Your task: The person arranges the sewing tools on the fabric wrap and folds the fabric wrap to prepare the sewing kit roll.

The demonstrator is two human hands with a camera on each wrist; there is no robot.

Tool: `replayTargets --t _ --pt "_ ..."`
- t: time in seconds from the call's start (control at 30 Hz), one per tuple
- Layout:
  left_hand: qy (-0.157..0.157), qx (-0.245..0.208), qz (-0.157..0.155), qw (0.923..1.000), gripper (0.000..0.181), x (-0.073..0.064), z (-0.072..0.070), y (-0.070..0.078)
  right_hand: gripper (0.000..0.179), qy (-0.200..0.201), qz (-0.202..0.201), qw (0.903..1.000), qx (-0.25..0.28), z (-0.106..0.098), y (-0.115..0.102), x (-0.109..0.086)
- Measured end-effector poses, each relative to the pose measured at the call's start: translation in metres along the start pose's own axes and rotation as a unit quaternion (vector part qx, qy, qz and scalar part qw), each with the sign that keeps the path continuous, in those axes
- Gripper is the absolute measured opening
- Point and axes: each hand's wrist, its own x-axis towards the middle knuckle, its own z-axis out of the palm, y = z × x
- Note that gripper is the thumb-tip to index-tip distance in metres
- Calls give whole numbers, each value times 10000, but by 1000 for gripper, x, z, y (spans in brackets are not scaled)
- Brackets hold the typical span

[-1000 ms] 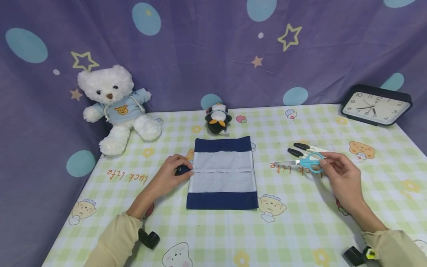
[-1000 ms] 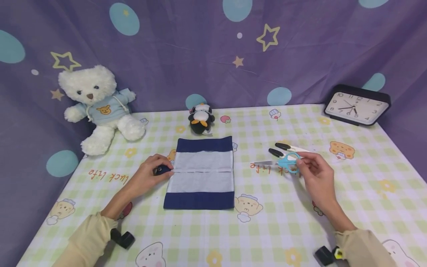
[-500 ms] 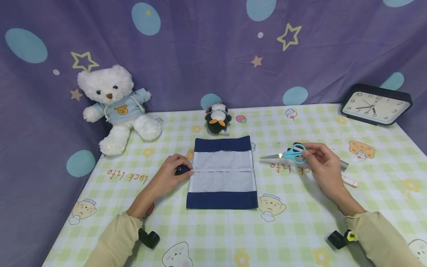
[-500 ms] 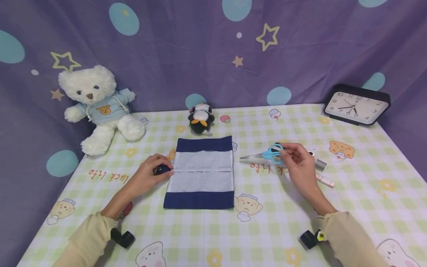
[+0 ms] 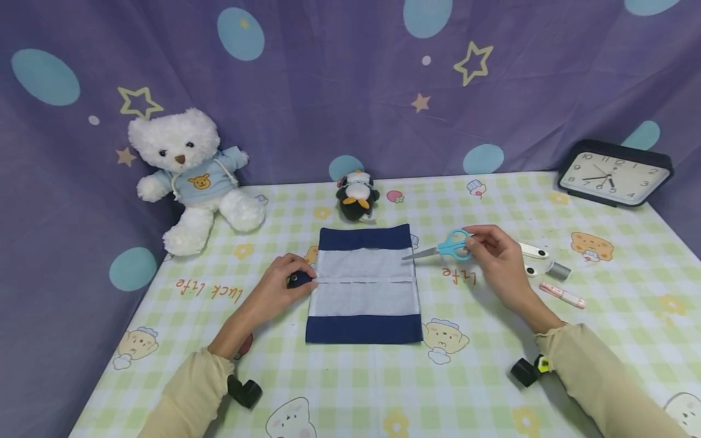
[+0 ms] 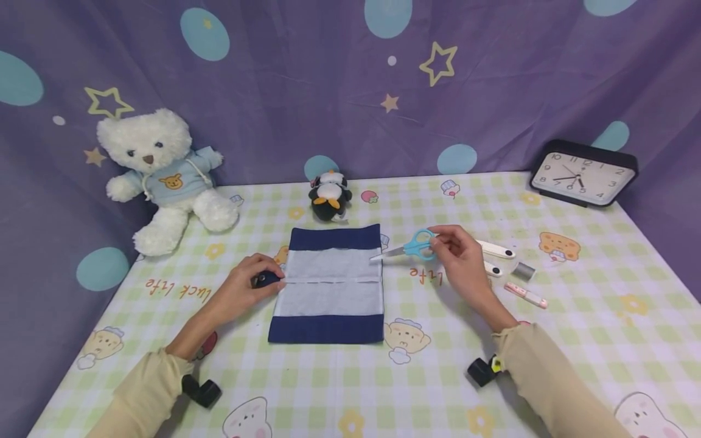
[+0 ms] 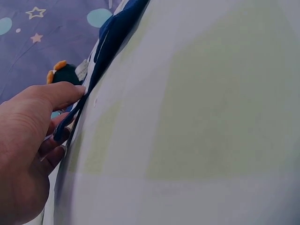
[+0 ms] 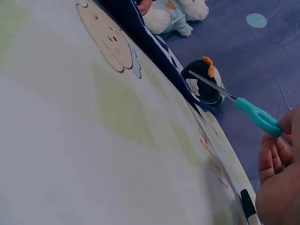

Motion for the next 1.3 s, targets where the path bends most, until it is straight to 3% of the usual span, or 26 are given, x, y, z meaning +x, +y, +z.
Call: replayTargets --t 0.5,0.87,1.3 --pt "18 7 38 10000 11 0 0 0 20 -721 -262 9969 183 24 1 21" --pt "25 -1 44 10000 11 1 -1 -1 21 -1073 -151 9935 -356 34 0 29" --pt "15 20 88 10000 11 1 -1 0 25 -1595 -12 9861 -468 45 2 45"
